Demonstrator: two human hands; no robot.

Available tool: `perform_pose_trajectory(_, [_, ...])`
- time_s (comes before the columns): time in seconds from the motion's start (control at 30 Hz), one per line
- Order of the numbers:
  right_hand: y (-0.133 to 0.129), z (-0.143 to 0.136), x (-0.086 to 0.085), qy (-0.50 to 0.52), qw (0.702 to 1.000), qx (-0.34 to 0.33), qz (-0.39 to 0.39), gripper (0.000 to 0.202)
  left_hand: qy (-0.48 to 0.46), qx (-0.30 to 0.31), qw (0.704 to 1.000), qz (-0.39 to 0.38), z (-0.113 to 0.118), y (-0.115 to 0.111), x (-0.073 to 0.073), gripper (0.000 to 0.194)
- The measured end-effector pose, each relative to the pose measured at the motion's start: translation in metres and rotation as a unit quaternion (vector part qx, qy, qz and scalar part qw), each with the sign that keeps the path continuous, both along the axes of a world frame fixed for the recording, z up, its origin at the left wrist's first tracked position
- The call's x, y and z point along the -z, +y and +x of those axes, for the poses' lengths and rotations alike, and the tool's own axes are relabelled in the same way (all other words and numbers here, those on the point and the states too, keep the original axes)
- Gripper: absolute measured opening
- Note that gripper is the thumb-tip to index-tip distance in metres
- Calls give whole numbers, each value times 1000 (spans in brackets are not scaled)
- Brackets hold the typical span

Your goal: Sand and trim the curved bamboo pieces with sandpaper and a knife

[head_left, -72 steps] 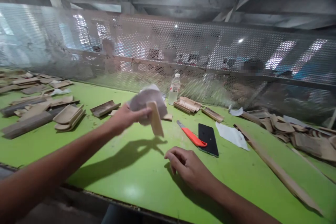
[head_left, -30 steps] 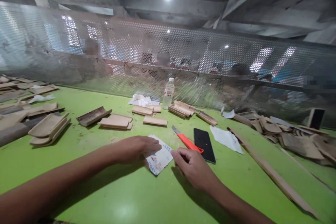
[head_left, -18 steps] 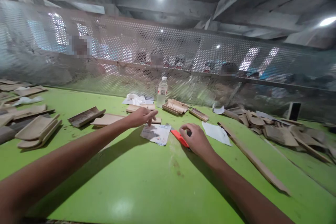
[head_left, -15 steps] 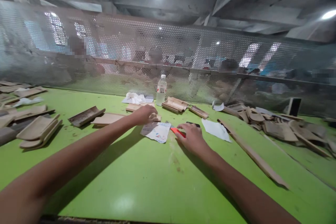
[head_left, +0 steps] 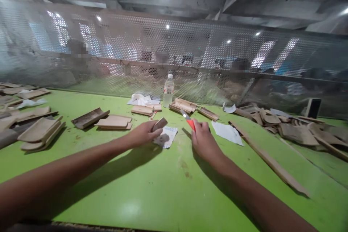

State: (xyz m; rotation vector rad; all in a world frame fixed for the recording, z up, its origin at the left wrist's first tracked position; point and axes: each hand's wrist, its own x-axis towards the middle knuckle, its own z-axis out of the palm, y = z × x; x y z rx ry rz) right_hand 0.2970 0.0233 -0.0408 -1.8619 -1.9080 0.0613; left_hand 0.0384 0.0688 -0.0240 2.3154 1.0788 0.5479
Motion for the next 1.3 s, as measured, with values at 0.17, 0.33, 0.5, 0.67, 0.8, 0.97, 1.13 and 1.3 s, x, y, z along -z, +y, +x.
perform_pose_trajectory(0.17, [-17, -20, -3, 97, 994, -42, 4, 44, -270, 13, 902, -337, 16, -41, 22, 37])
perform_pose_trajectory(0.33, [-37, -36, -7, 194, 972, -118, -66, 23, -360, 11, 830, -427, 19, -39, 25, 43])
perform_pose_trajectory(0.5, [-45, -30, -12, 204, 960, -152, -115, 22, -374, 21, 816, -440, 18, -42, 22, 46])
perform_pose_trajectory(0.67, [-44, -29, -12, 209, 957, -155, -129, 30, -402, 38, 823, -399, 21, -50, 25, 47])
perform_pose_trajectory(0.8, [-41, -27, -12, 204, 961, -149, -116, 37, -423, 3, 800, -425, 20, -48, 25, 32])
perform_pose_trajectory(0.97, [-34, -21, -17, 130, 978, -153, -58, 34, -391, 4, 810, -437, 28, -36, 21, 22])
perform_pose_trajectory(1.13, [-26, -19, -17, 69, 982, -175, -27, 24, -374, 19, 824, -425, 47, -30, 16, 30])
perform_pose_trajectory(1.3, [-26, -19, -12, -10, 976, -209, -51, 14, -343, 18, 872, -350, 47, -46, 14, 29])
